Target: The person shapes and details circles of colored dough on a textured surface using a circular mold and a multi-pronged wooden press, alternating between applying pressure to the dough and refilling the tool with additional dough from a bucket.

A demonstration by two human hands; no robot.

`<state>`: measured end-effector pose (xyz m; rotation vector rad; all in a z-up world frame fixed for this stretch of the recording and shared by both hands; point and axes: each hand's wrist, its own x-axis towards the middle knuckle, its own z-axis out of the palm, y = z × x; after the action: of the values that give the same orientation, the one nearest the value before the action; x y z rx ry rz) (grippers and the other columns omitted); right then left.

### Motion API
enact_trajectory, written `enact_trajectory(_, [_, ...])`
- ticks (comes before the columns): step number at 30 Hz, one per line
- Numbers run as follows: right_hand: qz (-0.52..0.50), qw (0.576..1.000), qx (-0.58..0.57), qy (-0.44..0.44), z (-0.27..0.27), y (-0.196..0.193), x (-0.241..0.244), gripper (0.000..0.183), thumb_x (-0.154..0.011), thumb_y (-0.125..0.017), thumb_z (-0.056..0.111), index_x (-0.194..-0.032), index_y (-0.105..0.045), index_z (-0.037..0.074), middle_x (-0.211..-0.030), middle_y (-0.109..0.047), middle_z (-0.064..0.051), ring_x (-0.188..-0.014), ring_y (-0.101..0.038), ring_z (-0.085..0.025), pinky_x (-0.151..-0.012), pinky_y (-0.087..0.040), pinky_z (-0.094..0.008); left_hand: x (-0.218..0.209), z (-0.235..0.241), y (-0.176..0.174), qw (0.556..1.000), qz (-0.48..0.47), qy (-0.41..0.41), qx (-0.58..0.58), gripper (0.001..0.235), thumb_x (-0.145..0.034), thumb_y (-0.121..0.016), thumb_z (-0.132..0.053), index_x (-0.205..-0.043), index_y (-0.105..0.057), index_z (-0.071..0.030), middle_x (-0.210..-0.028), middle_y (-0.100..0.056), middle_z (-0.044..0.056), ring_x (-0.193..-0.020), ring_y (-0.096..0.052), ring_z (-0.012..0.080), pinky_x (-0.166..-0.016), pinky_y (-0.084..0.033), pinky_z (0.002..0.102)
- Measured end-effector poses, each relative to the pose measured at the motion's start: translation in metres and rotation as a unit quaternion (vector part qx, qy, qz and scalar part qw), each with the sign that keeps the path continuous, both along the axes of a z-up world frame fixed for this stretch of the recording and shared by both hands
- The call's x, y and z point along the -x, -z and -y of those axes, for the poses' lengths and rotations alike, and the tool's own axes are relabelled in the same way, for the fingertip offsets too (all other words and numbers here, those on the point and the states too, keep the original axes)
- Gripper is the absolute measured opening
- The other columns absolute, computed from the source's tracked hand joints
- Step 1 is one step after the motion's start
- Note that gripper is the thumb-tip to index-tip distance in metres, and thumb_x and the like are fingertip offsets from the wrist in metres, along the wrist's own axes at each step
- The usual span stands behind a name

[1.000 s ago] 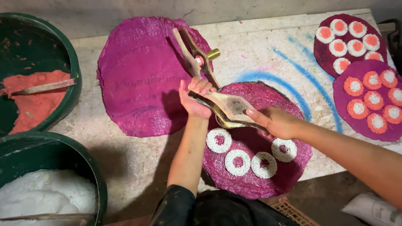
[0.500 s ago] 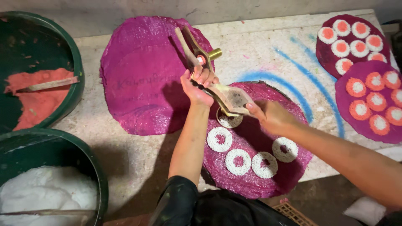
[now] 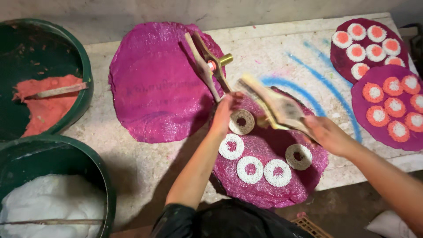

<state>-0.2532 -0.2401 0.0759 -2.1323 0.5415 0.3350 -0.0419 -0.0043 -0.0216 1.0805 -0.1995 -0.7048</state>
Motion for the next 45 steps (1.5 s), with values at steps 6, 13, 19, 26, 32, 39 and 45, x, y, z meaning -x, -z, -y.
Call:
enact_trajectory(6, [0.144, 0.950, -0.213, 0.177, -0.008, 0.029, 0.068, 0.081, -0.097, -0.021, 0.077, -0.100, -0.060, 0.005, -0.067, -0.054, -0.006, -0.059, -0.050, -0.018, -0.055, -0.041, -0.034, 0.049, -0.018, -0.009, 0.775, 0.446, 0.031, -0.447, 0.109, -0.063, -0.094, -0.037, -0.149, -0.034, -0.007, -0.141, -0.042, 0.022, -0.132, -0.037, 0.0399, -0.108, -0.030, 0.056])
enact_trajectory(13, [0.274, 0.857, -0.333, 0.282, -0.042, 0.069, 0.137, 0.090, -0.097, -0.029, 0.083, -0.112, -0.057, -0.001, -0.078, -0.053, -0.009, -0.064, -0.050, -0.021, -0.060, -0.041, -0.038, 0.062, -0.012, -0.027, 0.758, 0.493, -0.017, -0.428, 0.109, -0.061, -0.093, -0.033, -0.151, -0.036, -0.011, -0.136, -0.051, 0.019, -0.126, -0.045, 0.0397, -0.107, -0.034, 0.056])
enact_trajectory(19, [0.365, 0.778, -0.391, 0.329, -0.051, 0.093, 0.182, 0.088, -0.100, -0.032, 0.082, -0.120, -0.053, -0.001, -0.091, -0.052, -0.010, -0.068, -0.048, -0.023, -0.062, -0.039, -0.039, 0.109, 0.007, -0.042, 0.739, 0.517, 0.124, -0.415, 0.109, -0.066, -0.092, -0.043, -0.153, -0.037, -0.008, -0.137, -0.049, 0.020, -0.125, -0.044, 0.0369, -0.106, -0.034, 0.055])
enact_trajectory(26, [0.354, 0.832, -0.313, 0.290, -0.021, 0.109, 0.221, 0.085, -0.098, -0.031, 0.078, -0.121, -0.053, -0.001, -0.081, -0.053, -0.010, -0.066, -0.049, -0.021, -0.058, -0.040, -0.037, 0.124, -0.013, -0.050, 0.655, 0.545, 0.209, -0.480, 0.063, -0.079, -0.082, -0.053, -0.124, -0.066, -0.011, -0.154, -0.034, 0.018, -0.142, -0.028, 0.0400, -0.114, -0.024, 0.059])
enact_trajectory(32, [0.261, 0.869, -0.327, 0.264, -0.015, 0.090, 0.172, 0.039, -0.085, -0.075, 0.027, -0.100, -0.059, -0.005, -0.074, -0.059, -0.011, -0.060, -0.056, -0.022, -0.054, -0.044, -0.039, 0.128, -0.053, -0.082, 0.658, 0.592, 0.144, -0.442, 0.079, -0.071, -0.083, -0.046, -0.132, -0.061, -0.001, -0.152, -0.031, 0.025, -0.142, -0.028, 0.0436, -0.113, -0.019, 0.062])
enact_trajectory(39, [0.336, 0.901, 0.087, -0.261, -0.102, -0.048, 0.105, 0.056, -0.078, -0.083, 0.055, -0.088, -0.062, 0.004, -0.072, -0.059, -0.010, -0.067, -0.060, -0.032, -0.056, -0.045, -0.040, 0.179, -0.098, -0.126, 0.691, 0.600, 0.257, -0.312, 0.073, -0.073, -0.075, -0.032, -0.138, -0.059, -0.004, -0.132, -0.051, 0.024, -0.124, -0.048, 0.0418, -0.104, -0.031, 0.059])
enact_trajectory(45, [0.518, 0.620, 0.160, -0.568, -0.160, -0.149, 0.020, 0.064, -0.083, -0.076, 0.068, -0.080, -0.055, 0.008, -0.073, -0.052, -0.008, -0.065, -0.055, -0.030, -0.057, -0.041, -0.042, 0.189, -0.187, -0.170, 0.666, 0.517, 0.405, -0.353, 0.058, -0.085, -0.067, -0.030, -0.141, -0.060, -0.014, -0.113, -0.058, 0.023, -0.106, -0.058, 0.0414, -0.091, -0.041, 0.056])
